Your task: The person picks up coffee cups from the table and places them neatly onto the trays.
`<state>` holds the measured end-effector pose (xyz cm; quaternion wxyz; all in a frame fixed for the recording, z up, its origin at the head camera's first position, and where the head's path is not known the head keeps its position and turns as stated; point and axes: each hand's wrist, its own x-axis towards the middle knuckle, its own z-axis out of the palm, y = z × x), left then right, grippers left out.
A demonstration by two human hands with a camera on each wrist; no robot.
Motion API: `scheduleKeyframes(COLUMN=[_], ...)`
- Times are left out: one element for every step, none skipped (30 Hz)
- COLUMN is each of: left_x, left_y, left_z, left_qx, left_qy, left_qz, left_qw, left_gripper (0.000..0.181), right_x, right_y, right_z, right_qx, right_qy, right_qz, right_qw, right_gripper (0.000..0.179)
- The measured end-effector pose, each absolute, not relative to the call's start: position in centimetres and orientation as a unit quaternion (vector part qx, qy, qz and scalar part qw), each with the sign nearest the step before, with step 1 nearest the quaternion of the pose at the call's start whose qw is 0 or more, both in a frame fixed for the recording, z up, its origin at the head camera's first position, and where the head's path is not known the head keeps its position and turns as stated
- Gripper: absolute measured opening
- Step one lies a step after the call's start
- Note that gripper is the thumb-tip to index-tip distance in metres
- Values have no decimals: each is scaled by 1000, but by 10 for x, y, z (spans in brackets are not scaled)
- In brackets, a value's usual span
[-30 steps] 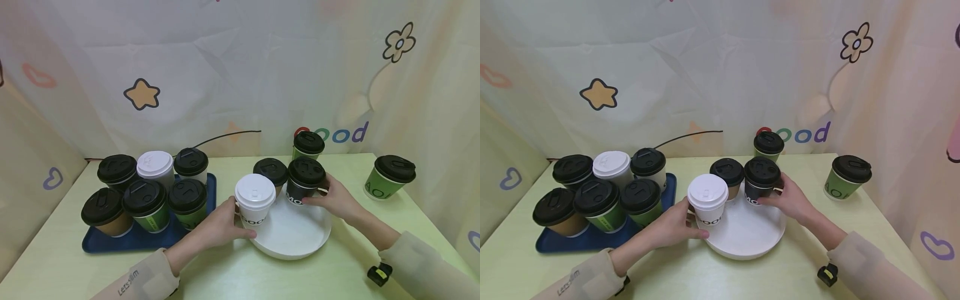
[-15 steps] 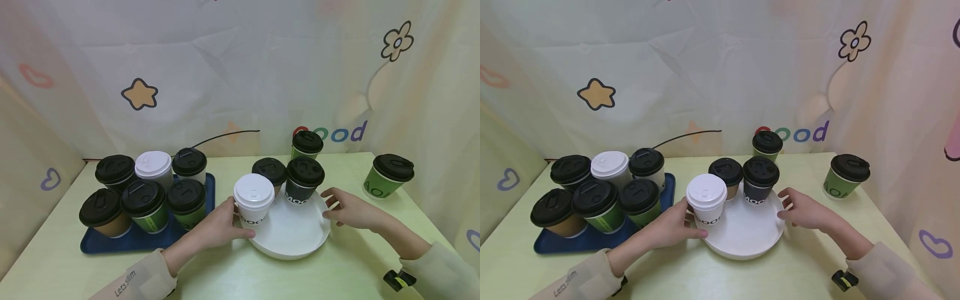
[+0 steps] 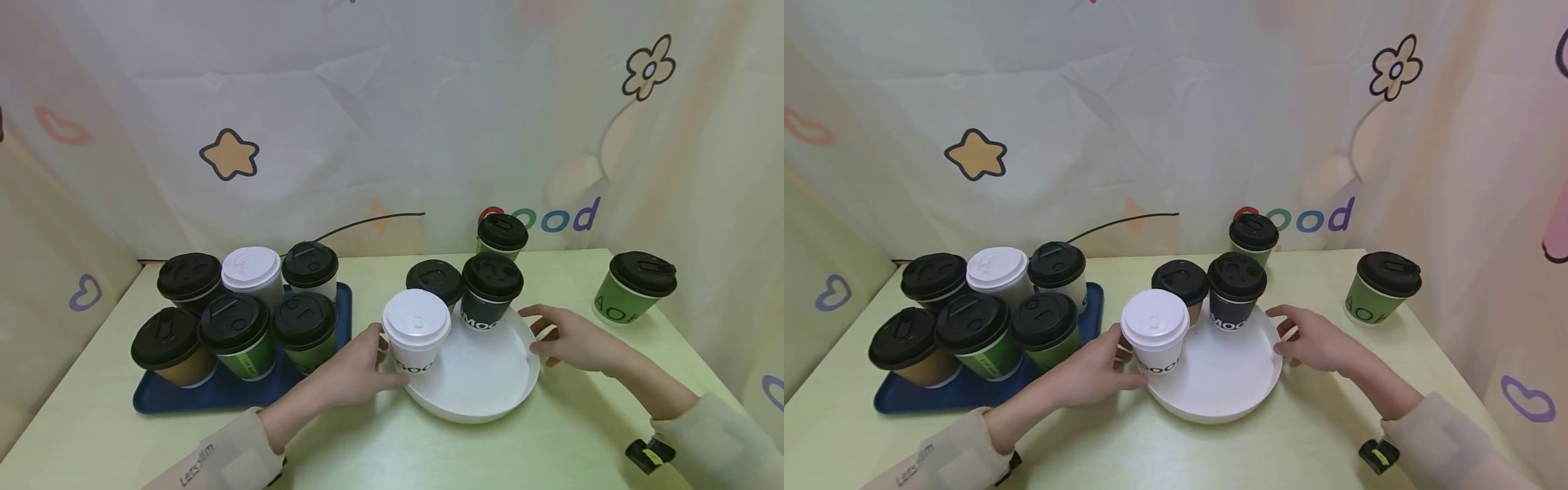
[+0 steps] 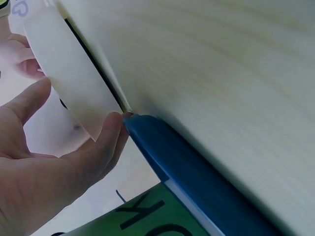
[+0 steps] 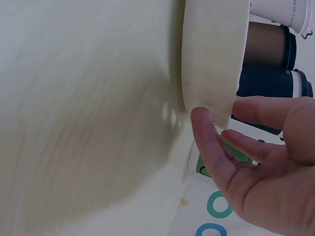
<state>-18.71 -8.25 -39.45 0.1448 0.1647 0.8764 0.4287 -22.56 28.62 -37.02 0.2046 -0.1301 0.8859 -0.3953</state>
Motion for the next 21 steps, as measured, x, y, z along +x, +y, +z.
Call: scheduleKeyframes(left_x=[-187, -186, -186, -186, -186, -186, -186, -185, -185, -185, -185, -186, -186, -186, -186, -186, -186, -186, -186, -185, -185], left_y=[-83, -84, -84, -85, -85, -85, -85, -86, -86, -86, -86, -86, -86, -86, -86, -86, -86, -86, -86, -86, -86], left_z=[-394, -393, -392, -391, -390, -390, -390, -390, -390, -390, -391, -391, -392, -392, -393, -393, -393, -393, -392, -392, -392], left_qx=[163, 160, 158, 157, 155, 154, 153, 152, 151, 151, 153, 155, 156, 155, 156, 156, 155, 153, 151, 149, 148], left_qy=[878, 880, 882, 883, 884, 885, 886, 887, 887, 887, 888, 888, 889, 889, 889, 890, 890, 891, 891, 892, 892], left_qz=[426, 423, 420, 418, 416, 415, 414, 413, 413, 412, 412, 411, 410, 410, 409, 408, 407, 407, 406, 405, 404], left_qw=[145, 146, 146, 147, 146, 145, 144, 144, 143, 142, 139, 137, 135, 134, 133, 133, 133, 134, 135, 136, 136], left_gripper=[80, 81, 82, 81, 79, 77, 74, 71, 68, 65, 62, 60, 59, 58, 58, 58, 58, 58, 59, 59, 59], right_x=[-227, -228, -230, -231, -232, -234, -236, -238, -240, -242, -244, -246, -248, -250, -252, -254, -255, -256, -258, -259, -259], right_y=[286, 286, 286, 286, 285, 284, 284, 283, 282, 280, 279, 278, 276, 275, 274, 273, 272, 270, 269, 267, 266], right_z=[-370, -371, -372, -372, -373, -374, -374, -375, -376, -376, -377, -378, -378, -378, -378, -377, -377, -376, -376, -375, -374], right_qx=[-130, -131, -129, -127, -123, -121, -120, -120, -118, -118, -118, -118, -119, -119, -118, -122, -125, -130, -136, -144, -152], right_qy=[883, 882, 882, 883, 886, 891, 897, 903, 908, 913, 918, 923, 926, 929, 932, 933, 934, 935, 935, 935, 935], right_qz=[-401, -406, -407, -408, -407, -402, -395, -388, -379, -372, -363, -354, -347, -340, -335, -330, -326, -324, -322, -317, -313], right_qw=[204, 202, 198, 193, 185, 174, 159, 145, 130, 116, 103, 93, 85, 80, 76, 73, 71, 70, 69, 66, 63], right_gripper=[61, 59, 57, 55, 52, 48, 43, 38, 34, 30, 26, 23, 22, 22, 22, 23, 23, 24, 25, 25, 26])
